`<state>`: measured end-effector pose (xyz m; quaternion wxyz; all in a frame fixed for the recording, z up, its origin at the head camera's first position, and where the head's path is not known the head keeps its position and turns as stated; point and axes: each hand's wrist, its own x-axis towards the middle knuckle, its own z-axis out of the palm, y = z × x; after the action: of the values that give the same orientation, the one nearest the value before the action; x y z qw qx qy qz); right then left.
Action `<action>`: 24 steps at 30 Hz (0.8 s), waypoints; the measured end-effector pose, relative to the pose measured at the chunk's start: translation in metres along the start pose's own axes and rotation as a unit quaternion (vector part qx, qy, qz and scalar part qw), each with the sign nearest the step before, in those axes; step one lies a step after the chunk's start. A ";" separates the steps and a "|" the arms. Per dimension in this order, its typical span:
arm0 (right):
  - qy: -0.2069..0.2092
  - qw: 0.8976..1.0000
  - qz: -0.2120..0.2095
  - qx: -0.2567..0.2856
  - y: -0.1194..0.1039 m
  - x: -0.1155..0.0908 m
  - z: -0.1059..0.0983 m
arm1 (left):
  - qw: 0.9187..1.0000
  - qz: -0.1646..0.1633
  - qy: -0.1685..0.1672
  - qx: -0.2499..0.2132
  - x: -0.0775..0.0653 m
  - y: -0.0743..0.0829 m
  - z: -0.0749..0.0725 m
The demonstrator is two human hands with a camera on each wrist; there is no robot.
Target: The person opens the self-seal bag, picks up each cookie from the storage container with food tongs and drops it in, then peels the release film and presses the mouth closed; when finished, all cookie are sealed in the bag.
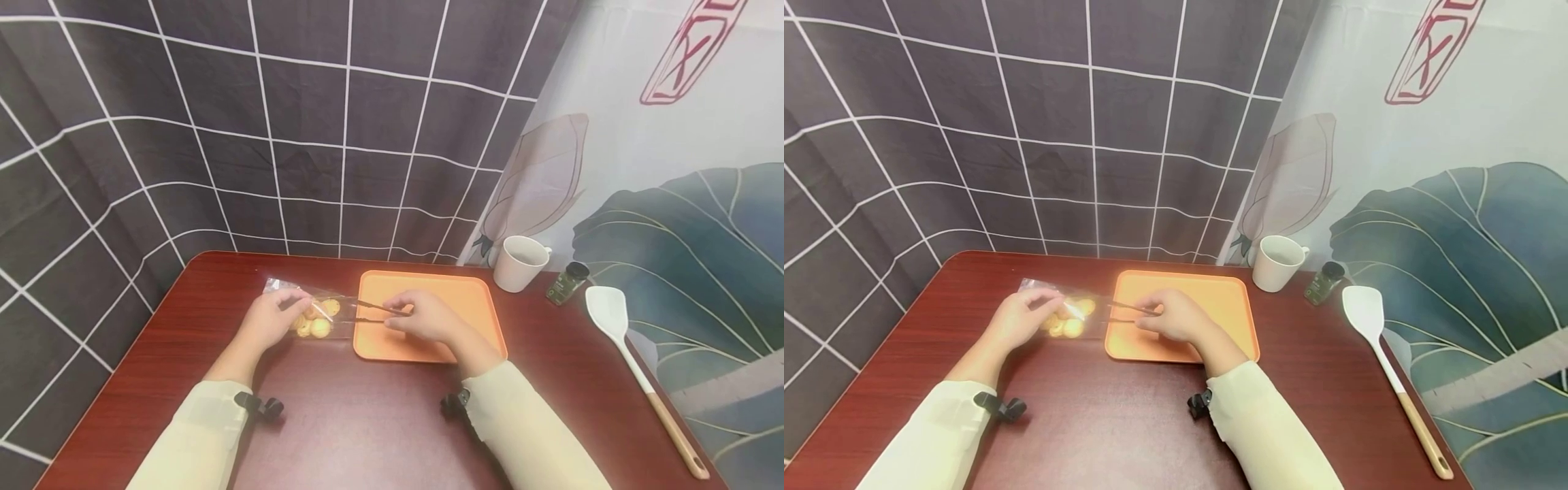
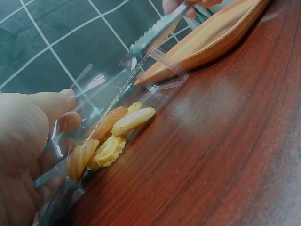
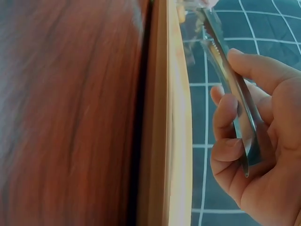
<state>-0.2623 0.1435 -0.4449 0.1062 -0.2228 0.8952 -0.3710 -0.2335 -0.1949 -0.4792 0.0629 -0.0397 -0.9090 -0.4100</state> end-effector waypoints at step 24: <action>0.108 0.990 0.095 0.007 0.087 -0.099 -0.087 | 1.000 -0.001 0.006 -0.001 -0.001 -0.002 0.001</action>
<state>-0.2343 0.2990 -0.4430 0.0449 -0.0948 0.9158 -0.3877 -0.2333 -0.1952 -0.4811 0.0680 -0.0369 -0.9081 -0.4115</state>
